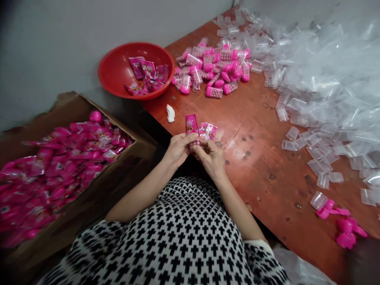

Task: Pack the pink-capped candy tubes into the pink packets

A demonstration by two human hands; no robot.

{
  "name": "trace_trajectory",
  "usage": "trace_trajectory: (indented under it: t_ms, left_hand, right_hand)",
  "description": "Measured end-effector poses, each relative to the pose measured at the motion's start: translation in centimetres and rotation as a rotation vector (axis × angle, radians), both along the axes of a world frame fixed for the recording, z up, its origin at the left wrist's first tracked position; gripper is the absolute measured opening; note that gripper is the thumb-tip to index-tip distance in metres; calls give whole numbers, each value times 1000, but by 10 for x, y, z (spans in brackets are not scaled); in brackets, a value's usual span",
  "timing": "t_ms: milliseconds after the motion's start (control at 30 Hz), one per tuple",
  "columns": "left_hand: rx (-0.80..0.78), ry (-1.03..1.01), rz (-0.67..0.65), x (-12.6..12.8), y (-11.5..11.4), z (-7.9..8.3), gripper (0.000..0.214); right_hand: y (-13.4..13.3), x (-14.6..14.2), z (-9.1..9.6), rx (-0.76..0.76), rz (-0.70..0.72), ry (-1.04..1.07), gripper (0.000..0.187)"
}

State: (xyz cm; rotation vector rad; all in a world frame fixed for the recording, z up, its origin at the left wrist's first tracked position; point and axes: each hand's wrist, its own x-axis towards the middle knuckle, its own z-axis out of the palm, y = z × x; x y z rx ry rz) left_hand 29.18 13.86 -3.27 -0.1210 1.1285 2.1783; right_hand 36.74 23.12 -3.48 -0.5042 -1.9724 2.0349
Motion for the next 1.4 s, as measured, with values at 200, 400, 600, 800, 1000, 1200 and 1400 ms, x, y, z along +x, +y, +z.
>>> trace_trajectory:
  t_ms: [200,400,600,800,1000,1200,1400]
  left_hand:
    - [35,13,19,14,-1,4,30]
    - [98,32,-55,15,-10,6,31]
    - [47,95,227,2,-76,20,28]
    - [-144,300,672,-24,-106,13,56]
    - [-813,1227,-64,-29,-8,-24,41]
    - [-1053,1442,-171,-35,20,-43,31]
    - [-900,1385,-4,-31,19,-54,22]
  right_hand:
    - [3,-10,0,-281,-67,6,23]
    - [1,-23,-3,-365,-1,41,35]
    - [-17,-34,7,-285,256,17,39]
    - [12,-24,10,-114,80,3,33]
    - [52,-11,11,6,-92,-39,36]
    - [67,-5,6,78,-57,-94,36]
    - [69,-19,-7,121,-130,-68,34]
